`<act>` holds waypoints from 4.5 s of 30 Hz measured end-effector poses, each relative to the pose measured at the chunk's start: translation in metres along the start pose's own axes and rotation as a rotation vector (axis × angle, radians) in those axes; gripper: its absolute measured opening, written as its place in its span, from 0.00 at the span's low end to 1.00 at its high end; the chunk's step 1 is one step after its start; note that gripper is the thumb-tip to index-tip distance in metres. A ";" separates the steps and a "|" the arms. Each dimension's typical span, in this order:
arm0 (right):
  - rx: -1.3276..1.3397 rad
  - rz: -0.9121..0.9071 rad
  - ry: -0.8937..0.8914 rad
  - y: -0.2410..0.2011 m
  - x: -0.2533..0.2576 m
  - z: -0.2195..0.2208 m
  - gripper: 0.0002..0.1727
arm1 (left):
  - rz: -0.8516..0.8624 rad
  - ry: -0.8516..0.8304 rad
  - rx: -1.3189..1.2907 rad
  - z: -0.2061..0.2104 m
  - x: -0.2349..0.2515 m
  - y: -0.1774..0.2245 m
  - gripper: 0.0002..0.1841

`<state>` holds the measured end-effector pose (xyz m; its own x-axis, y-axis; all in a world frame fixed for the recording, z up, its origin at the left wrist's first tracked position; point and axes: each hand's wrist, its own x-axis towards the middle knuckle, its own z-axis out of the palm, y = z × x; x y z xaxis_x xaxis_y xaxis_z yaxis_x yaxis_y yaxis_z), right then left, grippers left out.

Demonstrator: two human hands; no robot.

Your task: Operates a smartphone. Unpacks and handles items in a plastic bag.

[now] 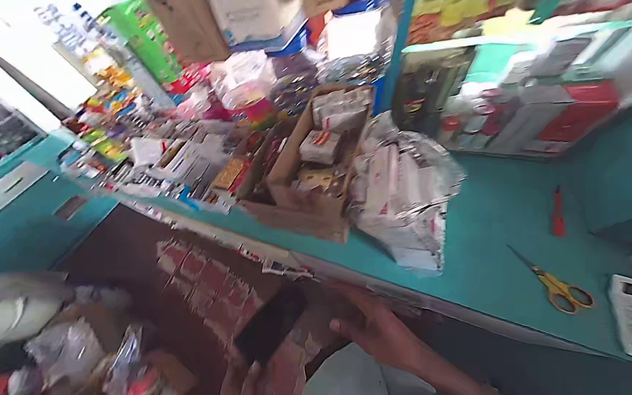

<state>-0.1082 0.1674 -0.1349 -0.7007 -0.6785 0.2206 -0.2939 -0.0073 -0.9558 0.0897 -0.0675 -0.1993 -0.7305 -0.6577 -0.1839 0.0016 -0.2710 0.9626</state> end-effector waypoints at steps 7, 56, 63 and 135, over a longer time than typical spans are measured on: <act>0.447 -0.214 -0.078 -0.030 0.032 0.042 0.40 | 0.166 -0.274 -0.281 0.059 -0.042 0.028 0.21; 0.713 0.061 -1.057 -0.032 0.197 0.465 0.38 | 0.574 0.115 -1.234 -0.240 0.062 0.097 0.36; 0.635 -0.052 -1.081 -0.015 0.286 0.531 0.49 | 0.642 0.164 -1.209 -0.294 0.154 0.123 0.35; 0.655 -0.033 -1.575 -0.014 0.786 1.012 0.67 | 0.691 0.553 -1.154 -0.733 0.598 0.312 0.34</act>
<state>0.0029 -1.1095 -0.1451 0.6902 -0.6847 0.2341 0.2846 -0.0406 -0.9578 0.1538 -1.0606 -0.1549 -0.0053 -0.9977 -0.0678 0.9691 -0.0219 0.2458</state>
